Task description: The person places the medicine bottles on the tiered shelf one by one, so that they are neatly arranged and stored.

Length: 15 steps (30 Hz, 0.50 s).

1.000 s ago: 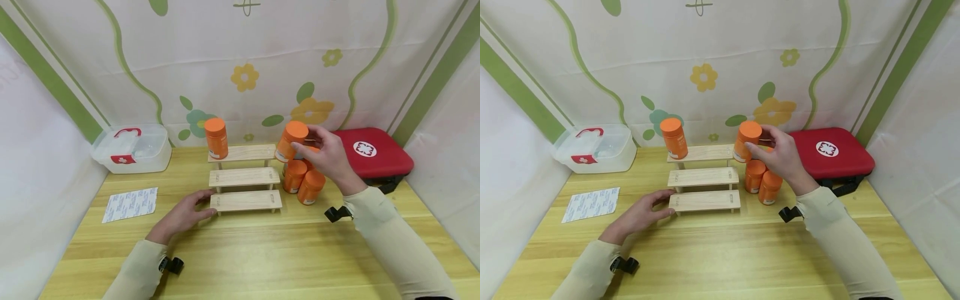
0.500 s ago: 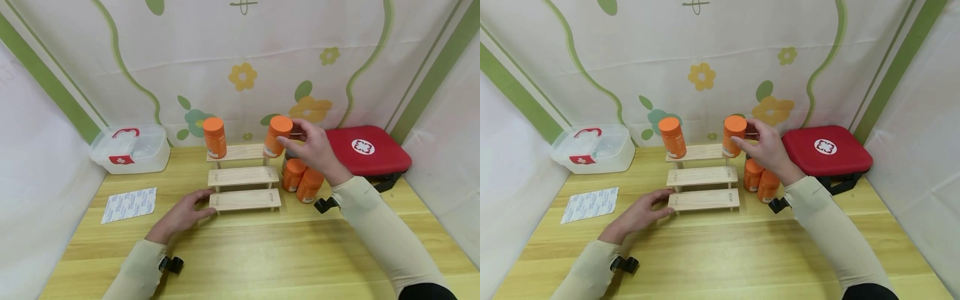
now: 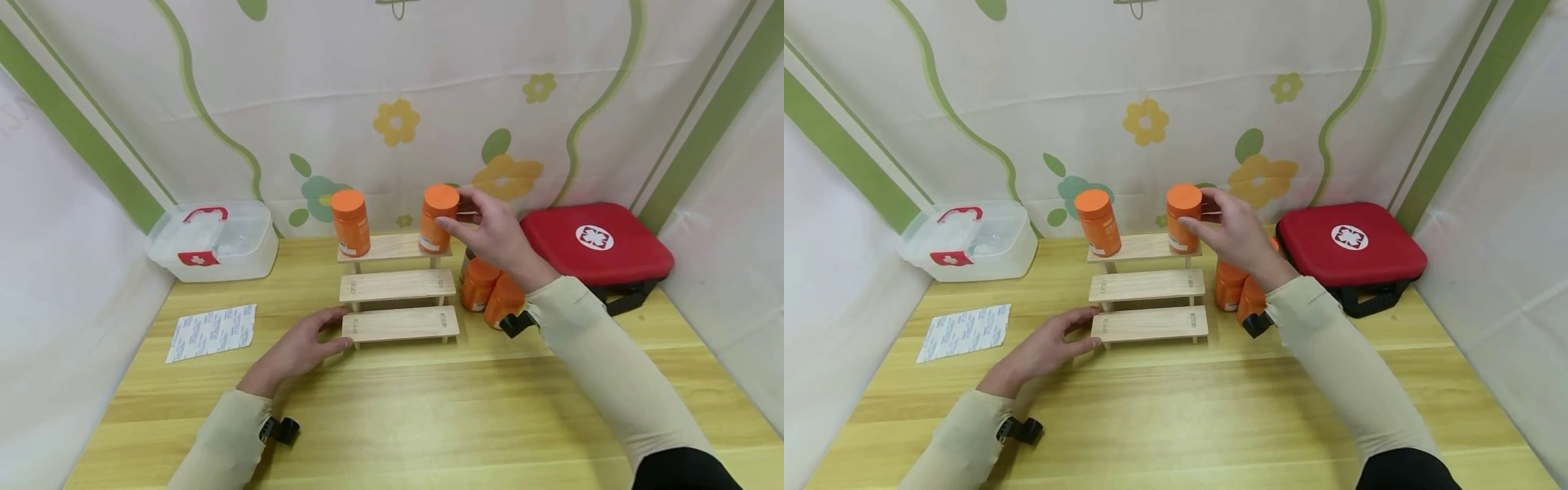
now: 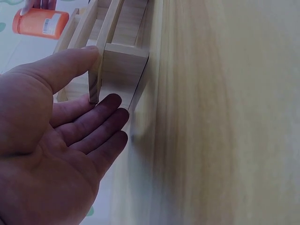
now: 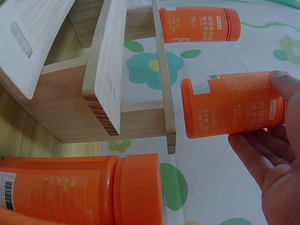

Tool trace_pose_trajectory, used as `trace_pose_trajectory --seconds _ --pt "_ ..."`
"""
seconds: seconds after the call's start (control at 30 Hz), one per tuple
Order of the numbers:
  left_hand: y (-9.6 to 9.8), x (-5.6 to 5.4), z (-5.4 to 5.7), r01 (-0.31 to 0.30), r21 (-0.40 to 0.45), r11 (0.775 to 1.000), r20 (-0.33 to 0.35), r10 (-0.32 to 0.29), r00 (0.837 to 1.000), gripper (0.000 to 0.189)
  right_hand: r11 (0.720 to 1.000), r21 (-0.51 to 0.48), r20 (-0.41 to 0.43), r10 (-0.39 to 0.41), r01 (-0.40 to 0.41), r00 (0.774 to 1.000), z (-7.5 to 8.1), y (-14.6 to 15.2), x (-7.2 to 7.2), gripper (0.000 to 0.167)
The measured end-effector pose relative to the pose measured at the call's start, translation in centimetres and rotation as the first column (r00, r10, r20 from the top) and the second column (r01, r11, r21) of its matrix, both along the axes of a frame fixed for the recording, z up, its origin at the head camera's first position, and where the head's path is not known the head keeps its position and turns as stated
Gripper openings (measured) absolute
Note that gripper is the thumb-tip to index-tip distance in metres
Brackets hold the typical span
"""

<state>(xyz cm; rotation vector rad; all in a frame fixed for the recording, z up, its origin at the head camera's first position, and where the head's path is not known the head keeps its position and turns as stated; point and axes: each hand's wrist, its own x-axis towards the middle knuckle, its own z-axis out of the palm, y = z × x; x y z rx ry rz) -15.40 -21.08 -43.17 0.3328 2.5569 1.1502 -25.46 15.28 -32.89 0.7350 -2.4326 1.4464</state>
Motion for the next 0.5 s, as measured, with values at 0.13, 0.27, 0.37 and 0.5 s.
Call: trace_pose_trajectory --seconds 0.13,0.27,0.37,0.5 --pt "-0.03 -0.04 0.03 -0.003 -0.004 1.0 0.0 0.003 1.0 0.064 1.0 0.025 0.073 -0.014 0.012 0.997 0.06 -0.31 -0.58 0.05" --pt "-0.08 -0.04 -0.05 -0.006 0.003 1.0 -0.003 0.006 1.0 0.063 0.997 0.069 0.143 -0.03 0.021 0.989 0.13 -0.48 -0.99 0.057" --pt "-0.06 -0.05 -0.1 -0.002 0.005 1.0 -0.006 0.002 1.0 0.063 0.996 0.088 0.167 -0.038 0.023 0.985 0.11 -0.42 -1.12 0.059" --pt "0.0 -0.1 -0.1 0.001 -0.003 1.0 -0.008 -0.001 1.0 0.063 0.996 0.084 0.176 -0.036 0.021 0.984 0.15 -0.35 -1.1 0.059"
